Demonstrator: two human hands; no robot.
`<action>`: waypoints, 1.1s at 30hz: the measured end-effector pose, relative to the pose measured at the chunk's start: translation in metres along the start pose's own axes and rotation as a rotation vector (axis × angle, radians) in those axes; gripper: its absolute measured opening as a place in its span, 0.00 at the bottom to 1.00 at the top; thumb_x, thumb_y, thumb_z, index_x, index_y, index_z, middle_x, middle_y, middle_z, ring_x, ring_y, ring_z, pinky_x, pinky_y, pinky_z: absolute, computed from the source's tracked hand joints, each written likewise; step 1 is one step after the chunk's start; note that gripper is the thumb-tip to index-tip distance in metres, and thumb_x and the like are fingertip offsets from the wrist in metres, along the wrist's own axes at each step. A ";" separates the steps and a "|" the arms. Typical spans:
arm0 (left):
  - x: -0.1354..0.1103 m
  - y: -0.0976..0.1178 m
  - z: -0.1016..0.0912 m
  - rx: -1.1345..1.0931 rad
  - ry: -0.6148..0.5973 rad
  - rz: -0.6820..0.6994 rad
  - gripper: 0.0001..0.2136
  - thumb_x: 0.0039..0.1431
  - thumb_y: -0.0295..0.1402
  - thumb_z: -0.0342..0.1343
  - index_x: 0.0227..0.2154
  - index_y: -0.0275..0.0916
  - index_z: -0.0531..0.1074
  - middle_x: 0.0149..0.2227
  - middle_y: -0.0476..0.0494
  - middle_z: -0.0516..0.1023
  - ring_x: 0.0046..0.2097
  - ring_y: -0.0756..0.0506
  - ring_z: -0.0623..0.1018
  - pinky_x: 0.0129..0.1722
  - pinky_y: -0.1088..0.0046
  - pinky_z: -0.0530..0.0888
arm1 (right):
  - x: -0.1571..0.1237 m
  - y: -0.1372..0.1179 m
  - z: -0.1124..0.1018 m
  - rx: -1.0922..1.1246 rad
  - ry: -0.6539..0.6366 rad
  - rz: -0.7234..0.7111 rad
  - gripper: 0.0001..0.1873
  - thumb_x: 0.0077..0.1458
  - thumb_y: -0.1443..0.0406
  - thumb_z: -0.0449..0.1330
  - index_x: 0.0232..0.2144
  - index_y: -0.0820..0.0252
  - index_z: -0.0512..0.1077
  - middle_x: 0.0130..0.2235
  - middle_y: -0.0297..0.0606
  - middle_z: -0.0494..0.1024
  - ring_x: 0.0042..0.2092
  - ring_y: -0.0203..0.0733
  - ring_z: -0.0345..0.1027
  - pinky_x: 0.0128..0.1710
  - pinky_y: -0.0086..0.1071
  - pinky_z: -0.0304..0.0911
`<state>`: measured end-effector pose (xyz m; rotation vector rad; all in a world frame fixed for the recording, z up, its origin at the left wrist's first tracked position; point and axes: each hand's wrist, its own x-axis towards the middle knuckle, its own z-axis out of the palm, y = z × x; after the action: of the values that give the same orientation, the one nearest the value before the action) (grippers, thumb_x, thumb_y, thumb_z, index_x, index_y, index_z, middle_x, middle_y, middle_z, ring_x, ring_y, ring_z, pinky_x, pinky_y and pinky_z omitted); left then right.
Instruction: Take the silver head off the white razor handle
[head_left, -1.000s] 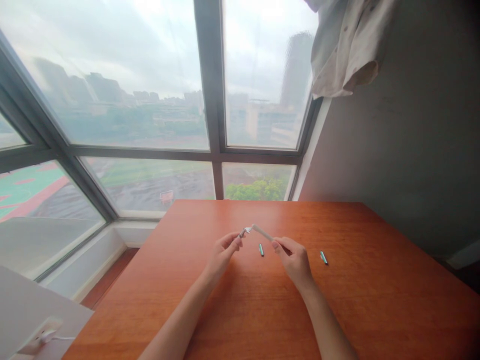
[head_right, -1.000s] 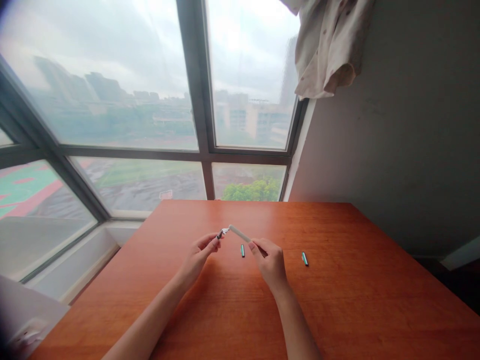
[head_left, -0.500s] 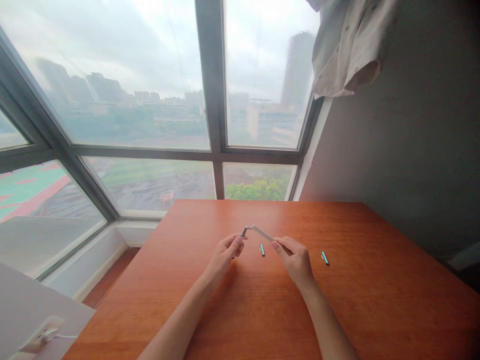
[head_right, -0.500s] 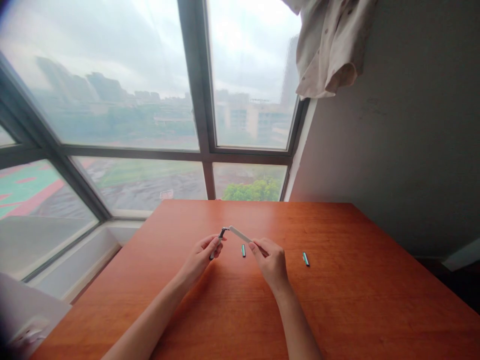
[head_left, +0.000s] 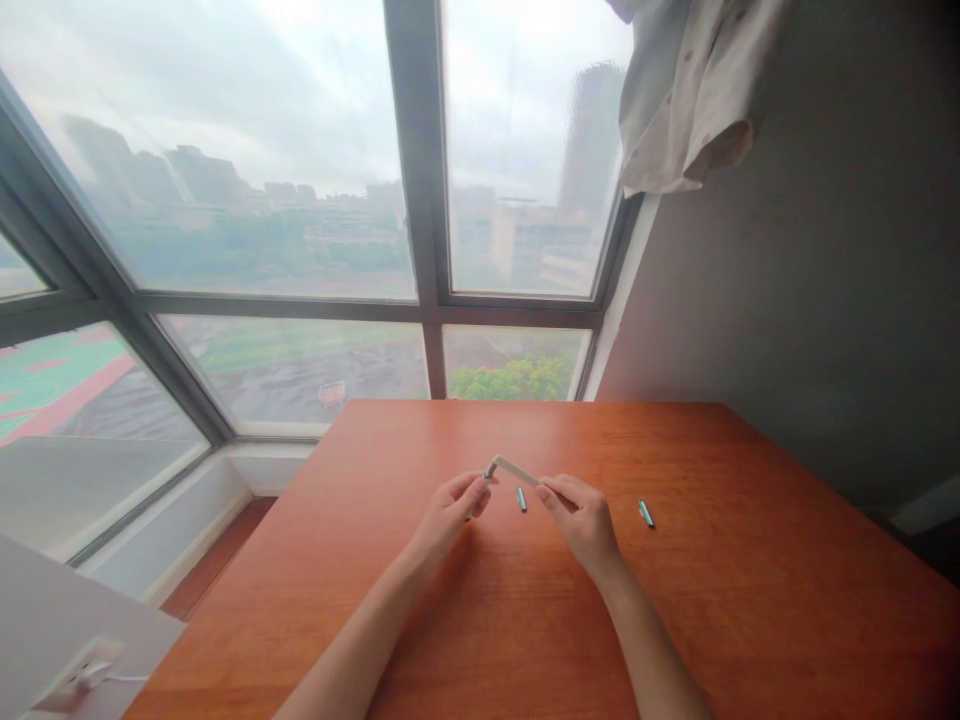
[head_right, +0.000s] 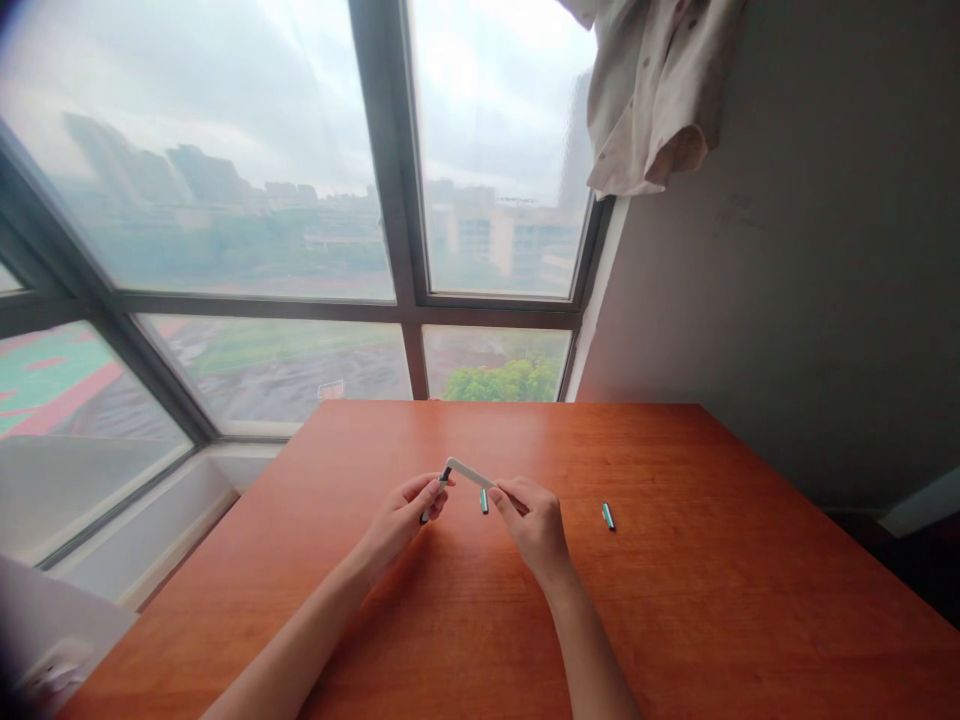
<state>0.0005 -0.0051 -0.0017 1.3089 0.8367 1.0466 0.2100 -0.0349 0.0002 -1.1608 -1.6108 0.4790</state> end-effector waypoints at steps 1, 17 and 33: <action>0.000 0.000 0.000 -0.008 -0.001 -0.003 0.21 0.57 0.47 0.54 0.41 0.33 0.75 0.23 0.51 0.63 0.25 0.51 0.60 0.26 0.75 0.58 | 0.000 0.000 0.000 -0.003 0.000 0.000 0.17 0.59 0.55 0.55 0.33 0.59 0.79 0.29 0.38 0.76 0.31 0.39 0.69 0.30 0.29 0.63; 0.002 0.005 -0.002 -0.080 0.102 0.016 0.19 0.56 0.47 0.56 0.37 0.34 0.75 0.24 0.49 0.65 0.27 0.51 0.63 0.27 0.75 0.60 | 0.002 0.004 -0.008 -0.076 0.057 0.106 0.19 0.60 0.54 0.52 0.32 0.60 0.77 0.28 0.37 0.76 0.29 0.39 0.67 0.28 0.28 0.60; 0.002 0.001 -0.001 -0.100 0.076 -0.027 0.21 0.54 0.48 0.58 0.39 0.33 0.75 0.23 0.51 0.64 0.25 0.52 0.61 0.25 0.75 0.56 | -0.017 0.057 -0.074 -0.684 0.115 0.553 0.16 0.56 0.56 0.53 0.30 0.56 0.79 0.34 0.43 0.81 0.31 0.45 0.72 0.24 0.29 0.54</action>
<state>0.0002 -0.0025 -0.0006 1.1768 0.8457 1.1084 0.3013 -0.0412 -0.0251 -2.1326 -1.3697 0.1882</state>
